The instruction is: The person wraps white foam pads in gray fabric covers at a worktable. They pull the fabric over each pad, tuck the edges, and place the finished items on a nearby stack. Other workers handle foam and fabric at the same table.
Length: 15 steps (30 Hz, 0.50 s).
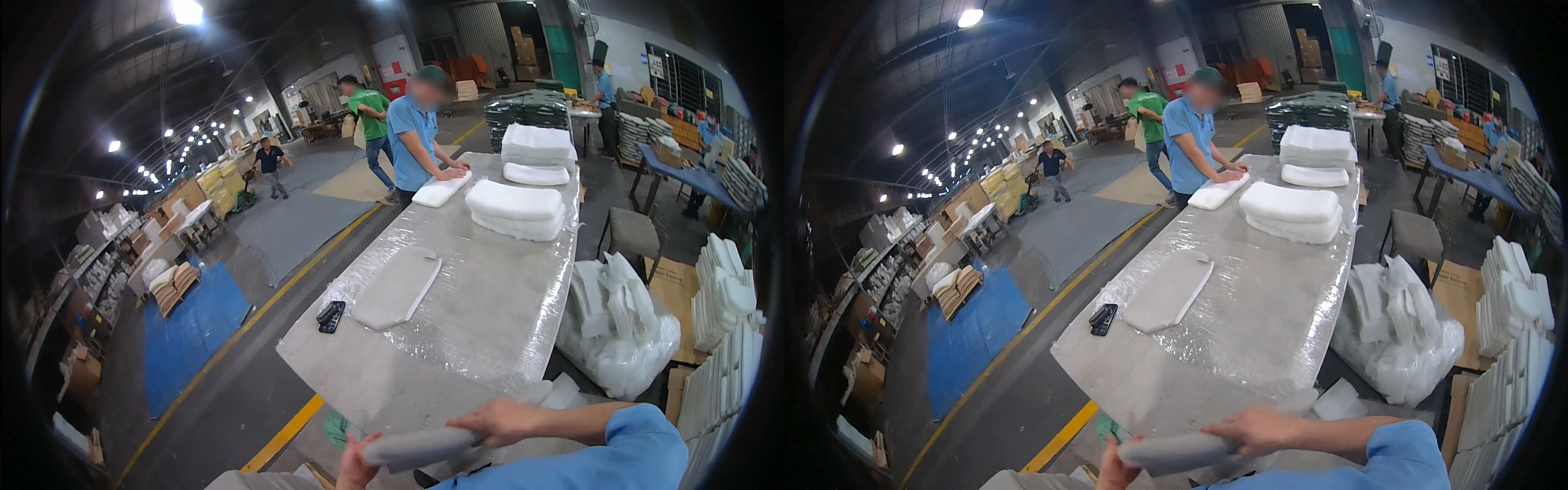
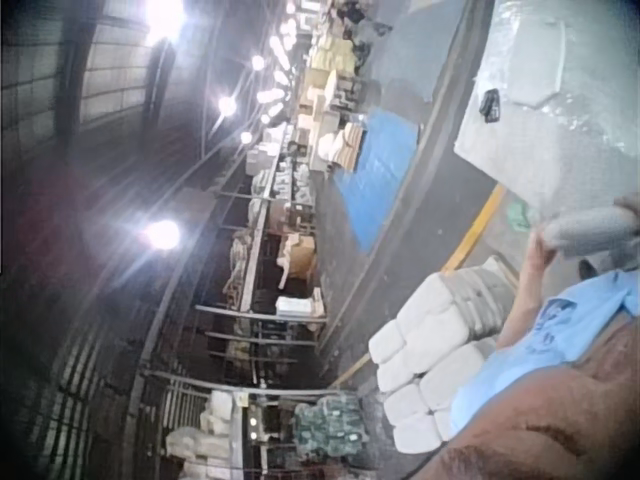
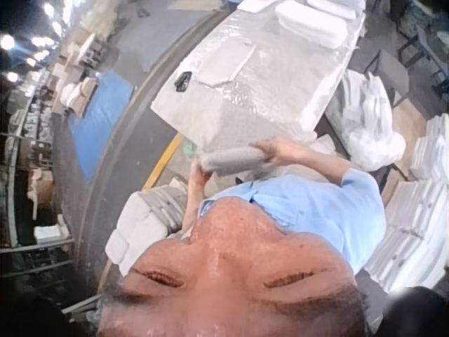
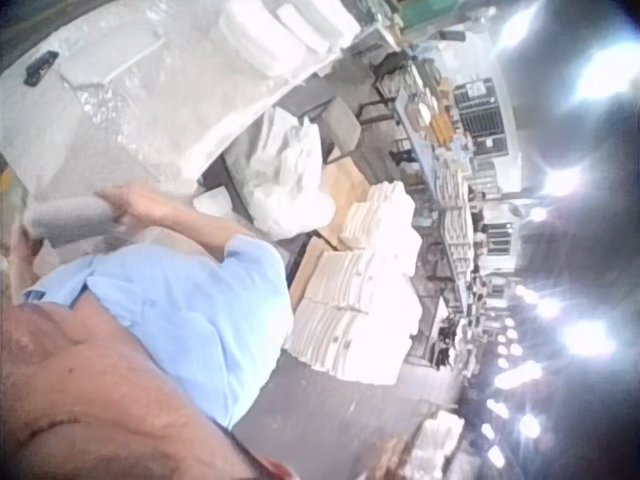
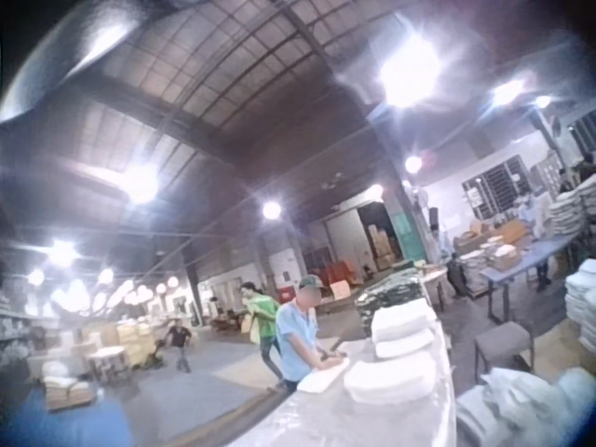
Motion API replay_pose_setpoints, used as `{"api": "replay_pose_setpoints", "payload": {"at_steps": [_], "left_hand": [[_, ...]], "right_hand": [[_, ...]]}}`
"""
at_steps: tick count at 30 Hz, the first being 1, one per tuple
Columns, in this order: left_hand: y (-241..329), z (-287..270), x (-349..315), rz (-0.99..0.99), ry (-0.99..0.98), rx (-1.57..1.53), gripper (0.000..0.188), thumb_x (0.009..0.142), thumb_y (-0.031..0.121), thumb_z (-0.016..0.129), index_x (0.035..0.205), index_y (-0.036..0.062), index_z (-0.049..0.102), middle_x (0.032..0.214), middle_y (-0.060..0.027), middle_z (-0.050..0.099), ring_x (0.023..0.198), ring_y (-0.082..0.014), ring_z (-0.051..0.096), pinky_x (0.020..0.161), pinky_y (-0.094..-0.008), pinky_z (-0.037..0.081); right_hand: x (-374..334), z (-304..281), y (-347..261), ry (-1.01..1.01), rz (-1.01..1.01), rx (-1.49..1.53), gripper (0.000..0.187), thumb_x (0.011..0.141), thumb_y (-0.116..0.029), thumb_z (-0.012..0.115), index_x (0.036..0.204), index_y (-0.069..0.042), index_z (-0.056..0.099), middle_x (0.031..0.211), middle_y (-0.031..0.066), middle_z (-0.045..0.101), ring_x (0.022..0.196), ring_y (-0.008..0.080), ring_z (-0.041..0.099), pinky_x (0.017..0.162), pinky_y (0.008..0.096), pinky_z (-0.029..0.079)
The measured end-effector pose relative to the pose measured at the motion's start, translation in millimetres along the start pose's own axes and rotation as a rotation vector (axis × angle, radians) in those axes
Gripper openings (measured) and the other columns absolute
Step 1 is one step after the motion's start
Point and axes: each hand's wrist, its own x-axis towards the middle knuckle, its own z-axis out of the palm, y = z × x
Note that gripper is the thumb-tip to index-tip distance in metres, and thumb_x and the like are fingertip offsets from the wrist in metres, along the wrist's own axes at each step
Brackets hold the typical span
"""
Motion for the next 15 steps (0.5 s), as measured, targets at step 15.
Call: {"api": "replay_pose_setpoints", "payload": {"at_steps": [15], "left_hand": [[-53, 23, 4, -0.650, 0.384, 0.723, 0.051, 0.104, 0.045, 0.056, 0.132, 0.0032, 0.067, 0.125, -0.0187, 0.070, 0.114, -0.0324, 0.066, 0.100, -0.0464, 0.052]], "right_hand": [[-5, 62, 75, -0.022, 0.269, 0.496, 0.068, 0.096, -0.052, 0.067, 0.150, -0.011, 0.056, 0.145, 0.0178, 0.062, 0.129, 0.0385, 0.062, 0.111, 0.0442, 0.047]]}}
